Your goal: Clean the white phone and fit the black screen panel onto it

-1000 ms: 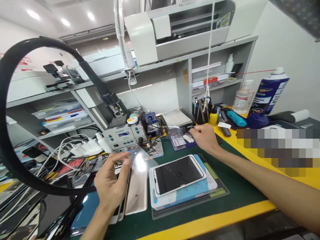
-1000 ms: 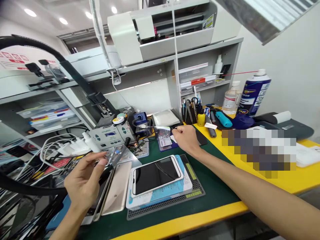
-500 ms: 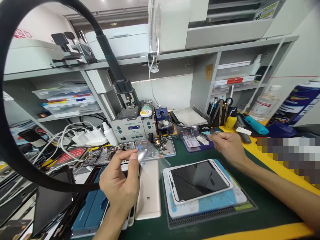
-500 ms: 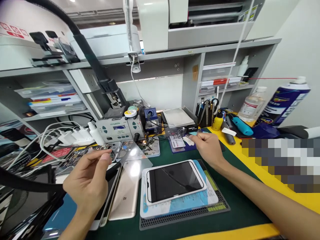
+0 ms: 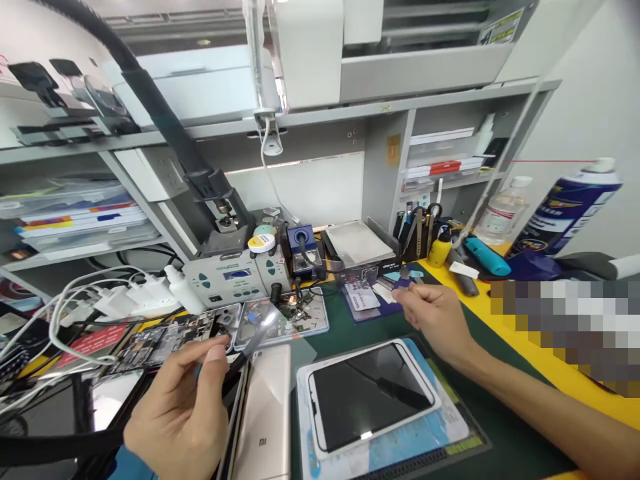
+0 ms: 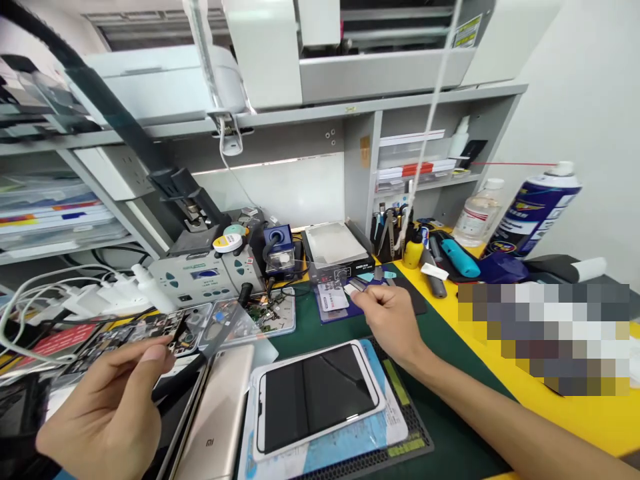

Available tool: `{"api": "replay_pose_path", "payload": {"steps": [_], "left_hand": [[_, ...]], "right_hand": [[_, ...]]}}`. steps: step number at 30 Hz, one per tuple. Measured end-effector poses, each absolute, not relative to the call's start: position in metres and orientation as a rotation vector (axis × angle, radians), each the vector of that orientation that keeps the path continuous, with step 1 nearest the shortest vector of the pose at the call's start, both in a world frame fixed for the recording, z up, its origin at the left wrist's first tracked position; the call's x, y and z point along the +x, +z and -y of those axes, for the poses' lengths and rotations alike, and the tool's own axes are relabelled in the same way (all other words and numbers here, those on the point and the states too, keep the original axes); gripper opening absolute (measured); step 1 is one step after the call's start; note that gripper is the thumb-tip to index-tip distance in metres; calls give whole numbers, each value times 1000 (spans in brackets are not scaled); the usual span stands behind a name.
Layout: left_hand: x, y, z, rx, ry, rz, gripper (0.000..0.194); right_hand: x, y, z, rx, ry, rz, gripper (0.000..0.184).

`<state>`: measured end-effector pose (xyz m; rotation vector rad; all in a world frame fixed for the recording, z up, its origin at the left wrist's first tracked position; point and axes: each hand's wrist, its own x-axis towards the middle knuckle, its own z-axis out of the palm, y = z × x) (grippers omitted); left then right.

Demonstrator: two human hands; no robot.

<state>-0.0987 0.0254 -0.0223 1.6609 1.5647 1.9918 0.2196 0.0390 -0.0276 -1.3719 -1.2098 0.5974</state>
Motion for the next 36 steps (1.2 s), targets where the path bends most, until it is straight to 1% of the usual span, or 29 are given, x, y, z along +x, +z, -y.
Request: {"api": "replay_pose_path", "payload": {"steps": [2, 3, 4, 6, 7, 10, 13, 25, 36], "left_hand": [[-99, -19, -23, 1683, 1936, -1622, 13], [-99, -18, -23, 1701, 1917, -1631, 15], [-99, -18, -23, 1726, 1912, -1627, 16], [-100, -19, -24, 1764, 1928, -1623, 17], [-100, -21, -25, 1778, 1945, -1620, 16], [-102, -25, -28, 1802, 2049, -1560, 14], [-105, -26, -30, 1791, 2063, -1491, 14], [-111, -25, -33, 1964, 1957, -1496, 17], [-113, -23, -33, 2021, 1861, -1539, 24]], "right_hand": [[219, -29, -39, -1396, 607, 1248, 58], [219, -30, -39, -1414, 613, 1264, 56], [219, -30, -40, -1437, 619, 1275, 51], [219, -31, -41, -1492, 637, 1283, 35], [220, -31, -42, -1520, 650, 1281, 30], [221, -27, -44, -1585, 687, 1269, 33], [221, -21, -45, -1627, 711, 1269, 36], [219, -14, -43, -1695, 866, 1557, 30], [224, -15, -52, -1760, 972, 1437, 36]]}}
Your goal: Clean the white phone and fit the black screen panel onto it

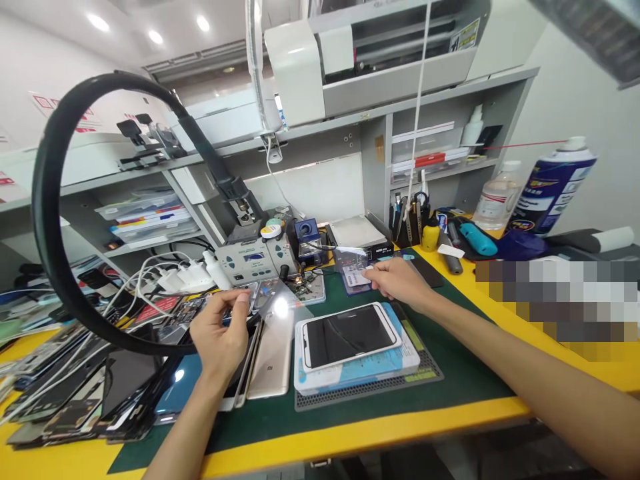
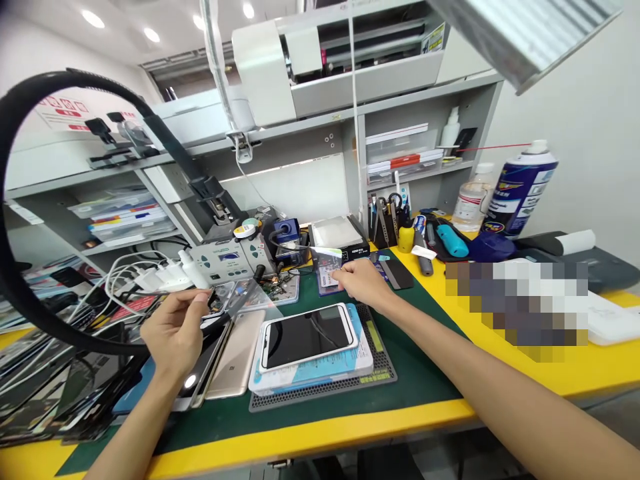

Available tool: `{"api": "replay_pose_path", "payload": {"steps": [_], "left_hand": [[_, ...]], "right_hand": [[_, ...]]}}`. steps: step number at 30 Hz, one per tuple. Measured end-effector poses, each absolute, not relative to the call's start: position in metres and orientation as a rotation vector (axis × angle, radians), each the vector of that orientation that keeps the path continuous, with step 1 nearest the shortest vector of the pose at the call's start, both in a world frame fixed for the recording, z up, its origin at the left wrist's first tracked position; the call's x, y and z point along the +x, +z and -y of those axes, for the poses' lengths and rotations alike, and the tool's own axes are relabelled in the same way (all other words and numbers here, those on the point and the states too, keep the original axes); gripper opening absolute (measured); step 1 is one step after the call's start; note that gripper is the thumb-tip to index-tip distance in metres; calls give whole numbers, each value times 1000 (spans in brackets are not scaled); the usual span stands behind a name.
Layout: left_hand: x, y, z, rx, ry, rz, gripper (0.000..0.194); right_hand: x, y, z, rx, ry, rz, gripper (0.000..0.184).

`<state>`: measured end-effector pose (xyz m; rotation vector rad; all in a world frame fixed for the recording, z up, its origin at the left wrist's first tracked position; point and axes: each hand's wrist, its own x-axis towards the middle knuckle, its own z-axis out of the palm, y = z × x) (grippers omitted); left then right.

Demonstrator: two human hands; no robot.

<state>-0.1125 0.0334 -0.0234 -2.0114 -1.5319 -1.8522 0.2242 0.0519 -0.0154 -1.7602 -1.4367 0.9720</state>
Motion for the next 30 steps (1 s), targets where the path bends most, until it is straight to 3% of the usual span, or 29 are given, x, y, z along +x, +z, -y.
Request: {"api": "replay_pose_path", "payload": {"steps": [16, 25, 30], "left_hand": [[-111, -15, -29, -2204, -1678, 1415, 16], [-90, 2, -7, -2799, -1097, 1301, 20], [-80, 10, 10, -3077, -482, 1410, 65]], "right_hand": [[229, -21, -55, -1827, 971, 1517, 38], [228, -16, -51, -1765, 981, 1640, 37], [229, -12, -48, -1658, 993, 1750, 36]]}}
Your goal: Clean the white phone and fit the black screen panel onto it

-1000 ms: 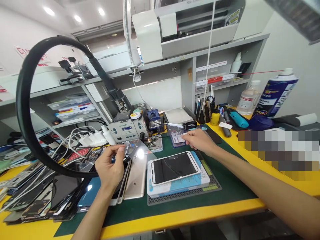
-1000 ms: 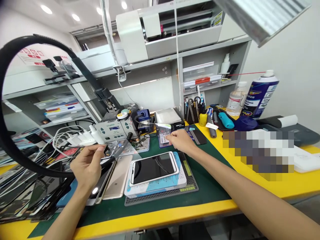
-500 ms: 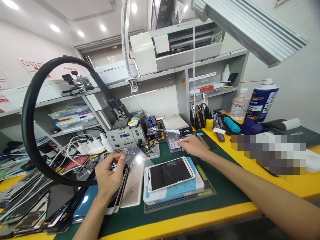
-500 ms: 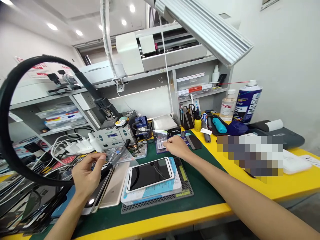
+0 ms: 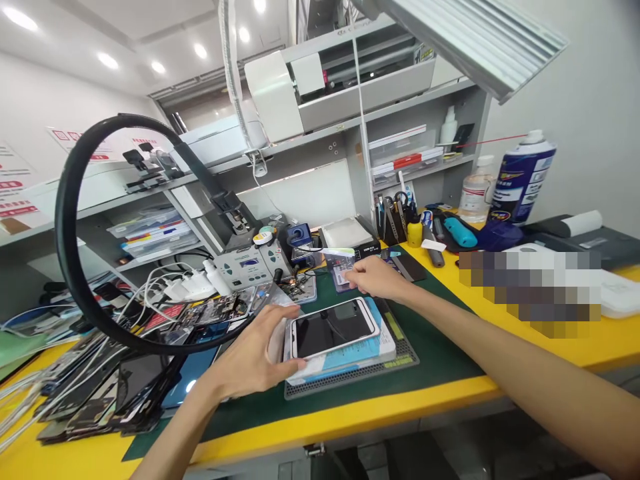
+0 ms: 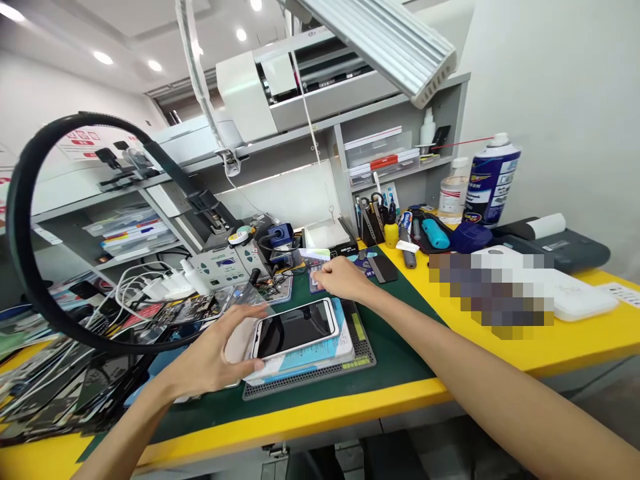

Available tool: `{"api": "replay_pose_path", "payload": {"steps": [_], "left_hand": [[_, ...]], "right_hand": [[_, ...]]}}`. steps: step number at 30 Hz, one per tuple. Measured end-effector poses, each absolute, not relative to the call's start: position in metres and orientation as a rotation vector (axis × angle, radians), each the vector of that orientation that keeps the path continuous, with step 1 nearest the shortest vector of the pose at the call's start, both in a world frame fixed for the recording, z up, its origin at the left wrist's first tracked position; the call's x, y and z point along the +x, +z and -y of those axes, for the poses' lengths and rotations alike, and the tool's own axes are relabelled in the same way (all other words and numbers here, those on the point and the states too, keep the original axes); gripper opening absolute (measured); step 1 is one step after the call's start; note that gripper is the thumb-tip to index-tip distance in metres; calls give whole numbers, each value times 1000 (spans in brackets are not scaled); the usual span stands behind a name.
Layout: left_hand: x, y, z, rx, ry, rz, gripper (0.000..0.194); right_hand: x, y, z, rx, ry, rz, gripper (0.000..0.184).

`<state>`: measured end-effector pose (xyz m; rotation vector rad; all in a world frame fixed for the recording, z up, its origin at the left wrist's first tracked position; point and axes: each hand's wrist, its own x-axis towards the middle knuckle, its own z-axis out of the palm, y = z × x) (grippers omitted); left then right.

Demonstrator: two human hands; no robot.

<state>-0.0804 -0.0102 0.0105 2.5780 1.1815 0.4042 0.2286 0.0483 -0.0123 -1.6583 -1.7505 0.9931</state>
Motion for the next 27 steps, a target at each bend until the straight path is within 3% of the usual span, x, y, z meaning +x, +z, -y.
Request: {"api": "replay_pose_path", "payload": {"steps": [12, 18, 22, 27], "left_hand": [[-65, 32, 6, 2651, 152, -1153, 82], [-57, 53, 11, 3131, 283, -964, 84], [-48, 71, 4, 3303, 278, -798, 86], [-50, 87, -13, 3296, 443, -780, 84]], "right_hand": [[227, -4, -38, -1281, 1014, 1958, 34], [240, 14, -34, -1024, 1285, 1991, 29], [248, 20, -32, -890, 1550, 1958, 36], [245, 16, -33, -896, 1563, 1753, 38]]}}
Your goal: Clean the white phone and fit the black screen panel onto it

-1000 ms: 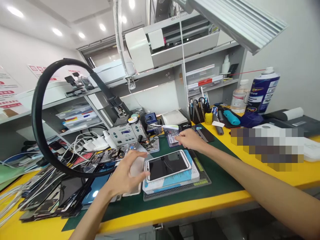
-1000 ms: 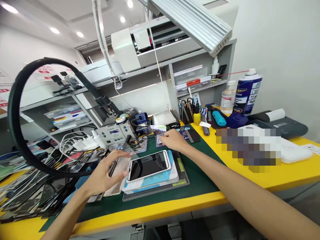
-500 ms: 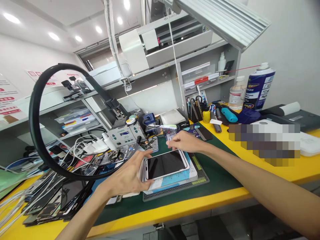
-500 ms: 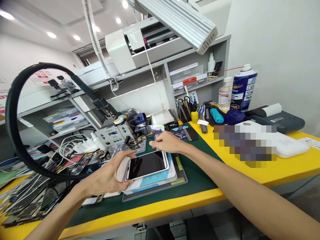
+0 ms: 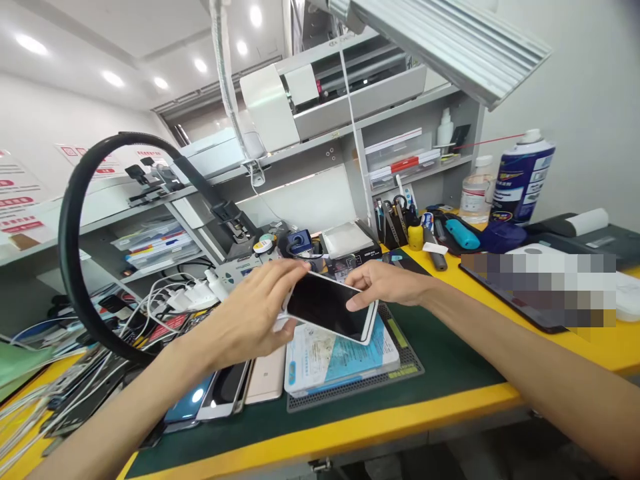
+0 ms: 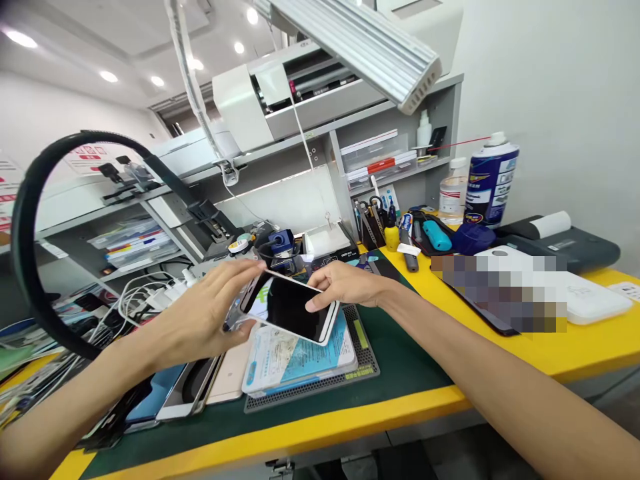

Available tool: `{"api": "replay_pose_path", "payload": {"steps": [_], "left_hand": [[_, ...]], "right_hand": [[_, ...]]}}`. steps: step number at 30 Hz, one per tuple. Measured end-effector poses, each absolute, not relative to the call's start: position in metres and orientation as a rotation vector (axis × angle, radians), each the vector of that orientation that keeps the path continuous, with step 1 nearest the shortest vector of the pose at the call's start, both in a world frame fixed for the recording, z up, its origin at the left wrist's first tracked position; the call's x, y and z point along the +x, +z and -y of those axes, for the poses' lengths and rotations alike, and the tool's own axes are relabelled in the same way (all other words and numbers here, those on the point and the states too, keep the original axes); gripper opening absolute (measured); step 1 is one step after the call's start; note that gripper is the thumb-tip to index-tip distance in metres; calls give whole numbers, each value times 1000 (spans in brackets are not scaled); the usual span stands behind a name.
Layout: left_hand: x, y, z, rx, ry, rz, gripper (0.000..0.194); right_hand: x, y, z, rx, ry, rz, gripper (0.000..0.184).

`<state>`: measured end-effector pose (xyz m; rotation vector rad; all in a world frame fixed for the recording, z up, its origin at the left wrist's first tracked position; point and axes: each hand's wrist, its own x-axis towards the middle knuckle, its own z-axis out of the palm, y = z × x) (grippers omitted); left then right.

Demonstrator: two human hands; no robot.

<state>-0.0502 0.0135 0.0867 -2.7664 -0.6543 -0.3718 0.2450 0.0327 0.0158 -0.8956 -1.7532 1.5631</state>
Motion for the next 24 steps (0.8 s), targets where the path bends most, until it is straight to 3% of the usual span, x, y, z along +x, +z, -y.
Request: {"api": "replay_pose_path", "payload": {"steps": [2, 4, 7, 10, 14, 19, 24], "left_hand": [[-54, 84, -20, -2838, -651, 891, 89], [-53, 73, -22, -2980, -1162, 1242, 91], [-38, 48, -21, -3048, -2060, 1565, 71], [-12, 24, -18, -3030, -2257, 1474, 54], [8, 15, -17, -2866, -2470, 1398, 48], [-3, 18, -16, -2807, -2415, 1463, 37], [-17, 15, -17, -2765, -2317, 1560, 46]], "right_hand": [[239, 13, -32, -914, 1525, 1647, 40], [231, 12, -29, -928, 1508, 1554, 44], [220, 10, -23, -935, 1484, 1460, 49], [211, 9, -17, -942, 1470, 1412, 51], [209, 4, -13, -948, 1479, 1420, 50], [209, -4, -15, -954, 1505, 1459, 46], [203, -8, -12, -965, 1545, 1465, 47]]}}
